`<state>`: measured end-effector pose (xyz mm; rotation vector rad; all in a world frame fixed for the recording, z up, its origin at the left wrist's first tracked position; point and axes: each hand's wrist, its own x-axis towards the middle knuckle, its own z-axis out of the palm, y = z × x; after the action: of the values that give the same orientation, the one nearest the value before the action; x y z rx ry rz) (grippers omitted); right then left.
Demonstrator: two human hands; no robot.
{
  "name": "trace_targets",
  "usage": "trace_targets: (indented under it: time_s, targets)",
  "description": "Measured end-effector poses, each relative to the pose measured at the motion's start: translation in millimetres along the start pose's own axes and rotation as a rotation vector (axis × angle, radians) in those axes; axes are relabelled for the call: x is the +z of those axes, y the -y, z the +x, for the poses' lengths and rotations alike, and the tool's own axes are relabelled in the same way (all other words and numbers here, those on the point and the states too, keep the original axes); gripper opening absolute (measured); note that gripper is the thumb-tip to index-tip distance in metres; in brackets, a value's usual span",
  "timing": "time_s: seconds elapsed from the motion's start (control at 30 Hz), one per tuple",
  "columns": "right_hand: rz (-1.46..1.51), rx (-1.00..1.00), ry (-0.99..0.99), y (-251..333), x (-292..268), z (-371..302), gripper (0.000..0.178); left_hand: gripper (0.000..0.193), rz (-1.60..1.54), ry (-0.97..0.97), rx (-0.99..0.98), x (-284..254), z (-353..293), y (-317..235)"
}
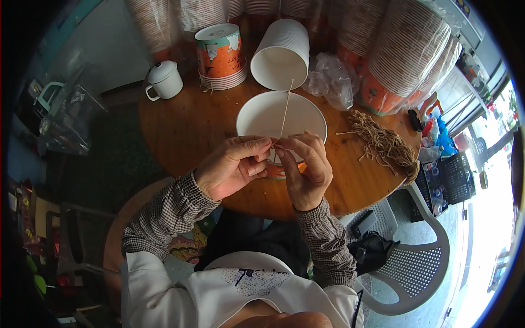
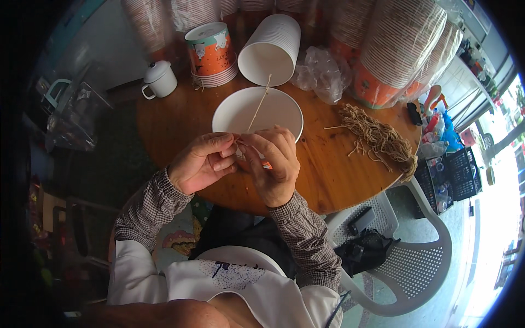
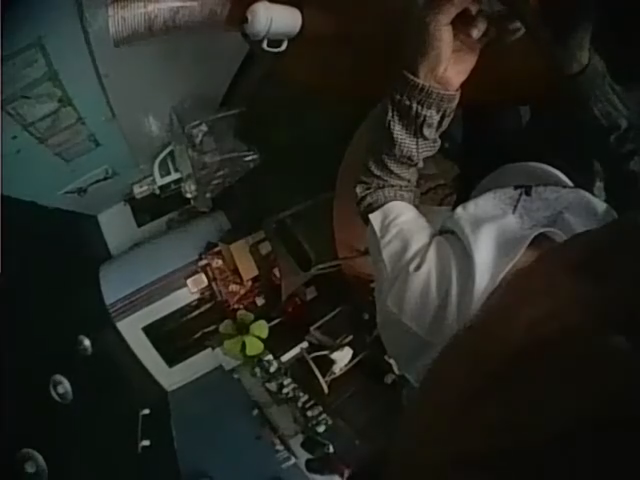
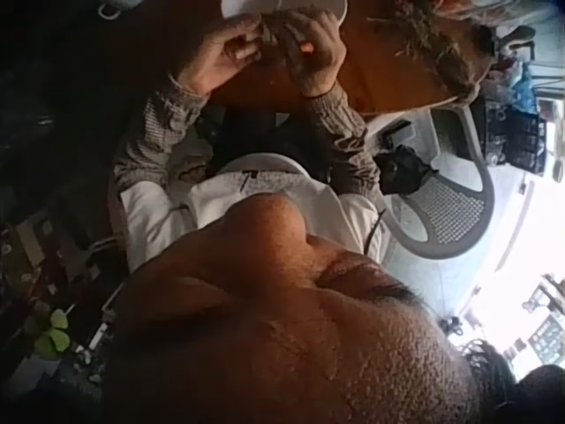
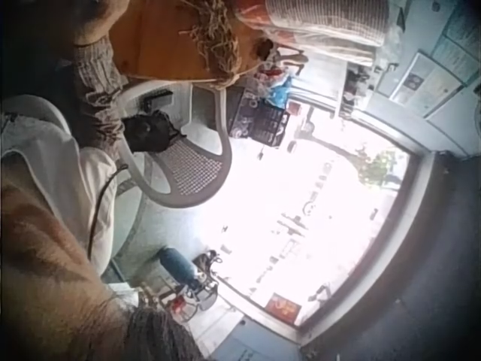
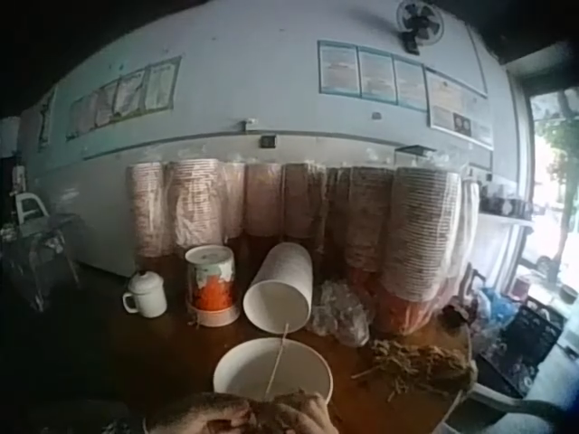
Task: Attaching string handles to paper buckets.
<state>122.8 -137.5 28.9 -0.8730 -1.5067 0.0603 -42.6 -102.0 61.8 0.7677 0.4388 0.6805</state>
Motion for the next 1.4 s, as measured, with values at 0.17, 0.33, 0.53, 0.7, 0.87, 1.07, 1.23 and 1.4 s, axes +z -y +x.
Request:
trace_targets:
  time_s: [0.17, 0.33, 0.53, 0.7, 0.87, 1.07, 1.23, 1.4]
  targets:
    - [-0.054, -0.046, 0.002, -0.2, -3.2, -0.3, 0.018, 0.020, 0.116, -0.022, 0.051, -5.3, -0.2, 3.2]
    - [-0.013, 0.046, -0.033, -1.1, -4.3, -0.8, 0.017, 0.019, 0.686, -0.125, 0.324, 14.2, -10.6, 4.4]
    - [-0.023, 0.061, -0.024, -1.8, -2.7, -1.9, 0.018, 0.012, 1.024, -0.212, 0.545, 2.8, -16.8, 14.1]
    - [-0.042, 0.105, -0.044, 0.1, -1.7, 1.2, 0.018, 0.006, 1.168, -0.216, 0.647, -1.9, -15.5, 17.0]
    - [-0.047, 0.140, -0.063, -2.3, -1.7, 6.0, 0.017, 0.006, 1.220, -0.182, 0.760, -8.0, -13.2, 23.7]
    - [-0.151, 0.101, -0.045, -5.6, -4.2, 13.9, 0.013, 0.007, 1.377, -0.136, 0.908, -14.2, -9.3, 24.6]
    - [0.034, 0.190, 0.169, -5.1, -7.8, 16.4, 0.013, 0.009, 1.355, -0.153, 0.989, -25.5, -7.3, 15.2]
    - [-0.022, 0.145, 0.233, 0.8, -9.3, 18.7, 0.018, 0.021, 1.342, -0.213, 1.004, -13.2, -4.4, 2.3]
